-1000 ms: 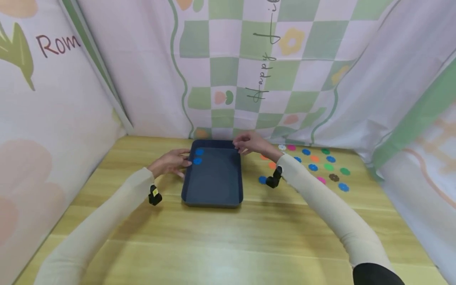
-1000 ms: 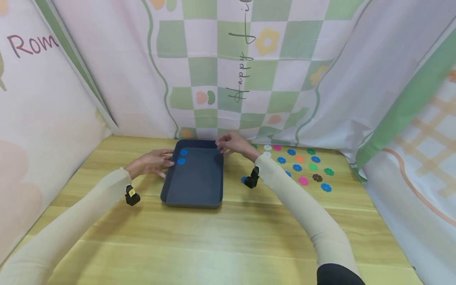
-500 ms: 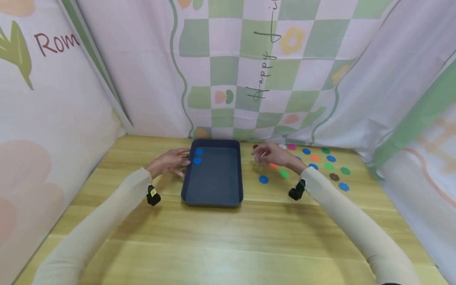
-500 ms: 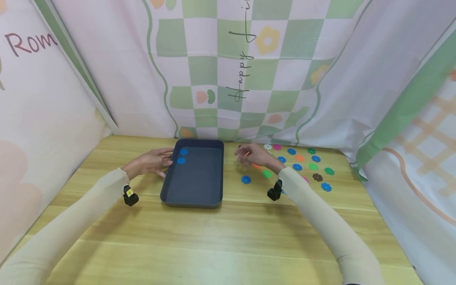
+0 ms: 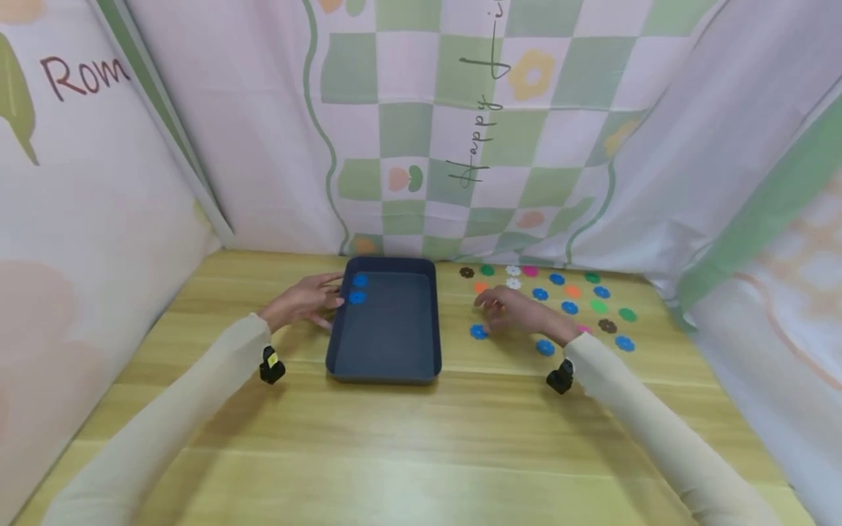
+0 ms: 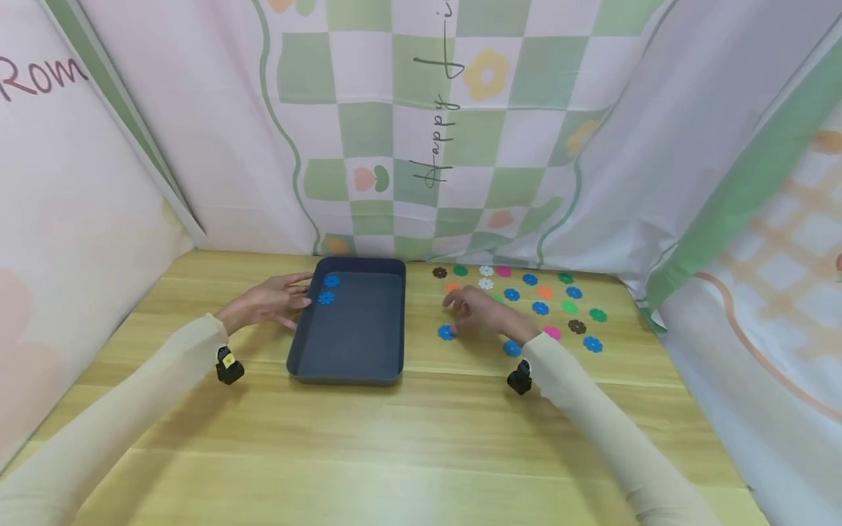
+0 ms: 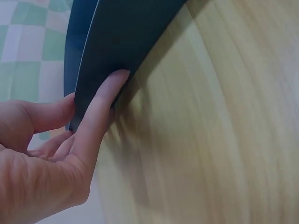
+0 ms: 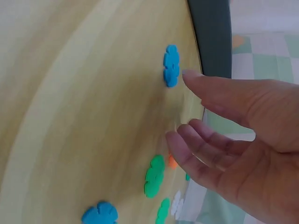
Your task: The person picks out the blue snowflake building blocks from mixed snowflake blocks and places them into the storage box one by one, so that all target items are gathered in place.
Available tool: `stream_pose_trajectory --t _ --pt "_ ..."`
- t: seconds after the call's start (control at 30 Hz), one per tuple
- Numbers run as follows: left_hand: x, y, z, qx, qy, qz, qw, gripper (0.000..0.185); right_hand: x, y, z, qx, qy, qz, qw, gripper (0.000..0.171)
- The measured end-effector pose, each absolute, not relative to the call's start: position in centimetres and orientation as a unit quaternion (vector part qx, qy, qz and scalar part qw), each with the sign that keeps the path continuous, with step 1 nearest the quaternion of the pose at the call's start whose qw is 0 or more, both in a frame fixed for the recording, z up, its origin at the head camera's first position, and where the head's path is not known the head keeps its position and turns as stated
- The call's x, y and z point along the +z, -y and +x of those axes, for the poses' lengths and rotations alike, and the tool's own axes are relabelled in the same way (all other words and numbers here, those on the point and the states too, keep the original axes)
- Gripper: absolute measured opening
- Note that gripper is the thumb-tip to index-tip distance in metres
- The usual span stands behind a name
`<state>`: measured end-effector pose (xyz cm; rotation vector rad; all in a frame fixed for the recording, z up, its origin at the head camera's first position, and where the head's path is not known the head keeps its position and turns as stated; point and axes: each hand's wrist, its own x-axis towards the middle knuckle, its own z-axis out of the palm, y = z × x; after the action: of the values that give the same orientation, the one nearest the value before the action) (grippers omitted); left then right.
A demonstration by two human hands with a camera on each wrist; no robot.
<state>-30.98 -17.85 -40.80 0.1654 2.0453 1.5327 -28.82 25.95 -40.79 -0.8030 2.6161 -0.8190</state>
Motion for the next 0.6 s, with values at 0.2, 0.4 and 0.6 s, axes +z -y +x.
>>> stream_pose_trajectory --t 0.2,0.4,0.6 --pt "-41.1 18.0 -30.8 0.565 -0.773 0.082 0.277 0.076 -41.1 -25.5 -27.8 -0.255 -0.917 -0.269 0.15 0.054" --pt "-41.5 17.8 -30.8 0.571 -0.767 0.101 0.275 0.074 -41.7 -24.9 -27.5 -0.256 -0.906 -0.308 0.135 0.035" --pt "-41.3 17.4 -31.0 0.58 -0.762 0.085 0.274 0.073 -41.6 -24.0 -27.7 -0.227 -0.919 -0.3 0.121 0.027"
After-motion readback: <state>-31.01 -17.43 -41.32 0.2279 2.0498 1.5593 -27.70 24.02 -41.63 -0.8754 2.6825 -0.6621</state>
